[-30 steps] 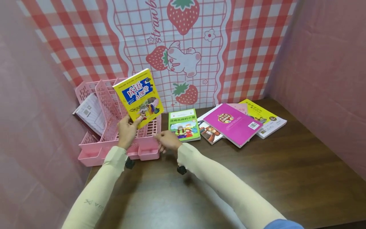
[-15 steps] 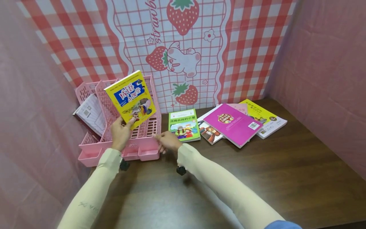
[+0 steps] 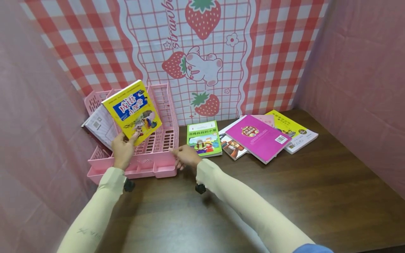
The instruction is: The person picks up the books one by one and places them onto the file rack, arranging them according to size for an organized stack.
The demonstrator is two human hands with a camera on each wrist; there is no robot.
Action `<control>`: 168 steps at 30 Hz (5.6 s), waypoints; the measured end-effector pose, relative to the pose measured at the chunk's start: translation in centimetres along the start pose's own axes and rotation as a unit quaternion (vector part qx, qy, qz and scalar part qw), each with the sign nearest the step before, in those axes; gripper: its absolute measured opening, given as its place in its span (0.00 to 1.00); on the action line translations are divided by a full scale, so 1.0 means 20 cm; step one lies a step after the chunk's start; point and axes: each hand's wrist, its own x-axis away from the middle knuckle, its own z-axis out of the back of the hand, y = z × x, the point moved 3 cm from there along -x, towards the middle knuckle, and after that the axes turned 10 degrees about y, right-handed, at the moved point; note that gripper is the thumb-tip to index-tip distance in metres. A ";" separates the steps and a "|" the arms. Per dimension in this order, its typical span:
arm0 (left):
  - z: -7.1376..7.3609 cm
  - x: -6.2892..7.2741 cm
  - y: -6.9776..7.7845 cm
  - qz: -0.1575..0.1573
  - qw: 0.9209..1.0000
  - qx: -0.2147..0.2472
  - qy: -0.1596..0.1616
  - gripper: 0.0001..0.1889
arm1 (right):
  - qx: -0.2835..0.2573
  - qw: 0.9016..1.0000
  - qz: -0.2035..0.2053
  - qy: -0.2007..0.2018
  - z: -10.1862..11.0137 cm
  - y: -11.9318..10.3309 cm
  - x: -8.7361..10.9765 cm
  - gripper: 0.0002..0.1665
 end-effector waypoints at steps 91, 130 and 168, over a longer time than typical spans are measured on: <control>0.53 -0.13 -0.28 0.180 0.958 -0.088 0.207 0.24 | -0.054 0.998 -0.013 -0.007 0.01 0.01 0.00 0.27; 0.37 -0.29 -0.27 0.135 0.957 -0.251 -0.058 0.27 | -0.050 0.998 -0.019 -0.013 0.01 0.00 0.01 0.29; 0.31 -0.24 -0.32 0.143 0.946 -0.288 -0.033 0.29 | 0.007 1.000 0.003 0.007 0.04 0.01 0.01 0.28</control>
